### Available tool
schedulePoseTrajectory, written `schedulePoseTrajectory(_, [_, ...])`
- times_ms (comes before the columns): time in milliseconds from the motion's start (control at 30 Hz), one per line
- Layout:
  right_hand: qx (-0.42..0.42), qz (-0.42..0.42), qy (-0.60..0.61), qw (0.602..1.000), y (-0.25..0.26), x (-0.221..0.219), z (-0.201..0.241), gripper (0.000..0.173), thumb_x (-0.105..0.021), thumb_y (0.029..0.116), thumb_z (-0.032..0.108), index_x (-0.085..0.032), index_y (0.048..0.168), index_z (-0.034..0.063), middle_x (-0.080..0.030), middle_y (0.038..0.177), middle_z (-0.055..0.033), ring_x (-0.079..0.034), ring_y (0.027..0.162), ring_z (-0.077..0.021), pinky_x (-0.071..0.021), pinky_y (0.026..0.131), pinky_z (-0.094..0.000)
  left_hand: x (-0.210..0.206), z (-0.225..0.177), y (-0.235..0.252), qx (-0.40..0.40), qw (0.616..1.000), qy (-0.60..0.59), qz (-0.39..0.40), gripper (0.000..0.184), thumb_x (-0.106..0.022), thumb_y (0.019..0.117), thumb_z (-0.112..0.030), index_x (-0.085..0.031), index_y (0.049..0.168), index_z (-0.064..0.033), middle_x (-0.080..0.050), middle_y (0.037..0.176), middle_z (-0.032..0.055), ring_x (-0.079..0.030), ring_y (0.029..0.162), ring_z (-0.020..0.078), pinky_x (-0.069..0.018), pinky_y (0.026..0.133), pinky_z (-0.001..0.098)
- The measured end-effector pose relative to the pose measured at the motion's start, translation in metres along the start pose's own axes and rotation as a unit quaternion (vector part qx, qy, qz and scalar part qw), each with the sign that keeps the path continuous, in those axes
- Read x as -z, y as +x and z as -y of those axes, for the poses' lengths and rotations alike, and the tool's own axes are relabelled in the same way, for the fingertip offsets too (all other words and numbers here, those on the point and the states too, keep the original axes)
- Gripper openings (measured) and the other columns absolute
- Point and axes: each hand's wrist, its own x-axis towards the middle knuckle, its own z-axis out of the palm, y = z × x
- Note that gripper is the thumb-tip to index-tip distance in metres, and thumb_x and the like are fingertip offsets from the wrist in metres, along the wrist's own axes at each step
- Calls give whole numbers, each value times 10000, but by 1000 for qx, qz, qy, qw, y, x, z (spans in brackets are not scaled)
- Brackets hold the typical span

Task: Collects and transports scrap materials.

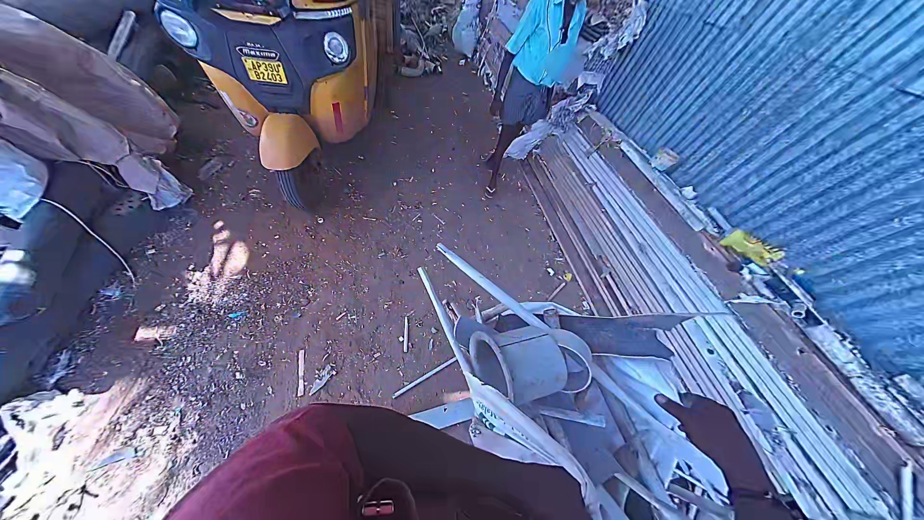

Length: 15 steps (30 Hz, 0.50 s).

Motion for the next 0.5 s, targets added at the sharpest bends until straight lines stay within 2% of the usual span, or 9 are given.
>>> schedulePoseTrajectory(67, [10,-7,-8,1000,10,5,22,406,-640,1037,288,-651,991,-115,-648,960,-325,-644,865,-445,-481,798,-650,5,32,22,-33,999,15,-33,429,-587,1048,-338,-655,1011,84,-674,947,190,-624,857,236,-495,813,463])
schedulePoseTrajectory(100, [12,-9,-11,1000,17,9,32,411,-638,1037,295,-658,1002,-113,-653,977,-327,-648,889,-453,-481,815,-661,10,46,34,-38,998,13,-42,437,-594,1039,-368,-659,966,58,-665,885,157,-616,808,217,-494,778,463])
schedulePoseTrajectory(167, [18,-12,-18,1000,34,13,49,413,-634,1038,304,-667,1007,-106,-657,995,-326,-650,912,-454,-482,830,-664,28,56,43,-28,999,2,-37,440,-605,1036,-376,-659,986,58,-657,890,158,-615,825,233,-493,799,496])
schedulePoseTrajectory(333, [30,-30,-19,999,78,6,94,409,-651,1029,302,-664,969,-102,-657,951,-319,-650,873,-449,-488,800,-655,88,72,31,-39,997,-17,-58,373,-661,995,-357,-666,991,17,-674,900,117,-640,829,197,-520,779,462])
schedulePoseTrajectory(500, [7,-44,-31,999,111,-10,152,407,-658,1024,294,-671,986,-111,-664,970,-330,-659,886,-457,-492,820,-662,176,107,7,-76,997,11,-22,409,-666,998,-334,-676,1043,72,-689,1000,202,-651,950,284,-486,869,545])
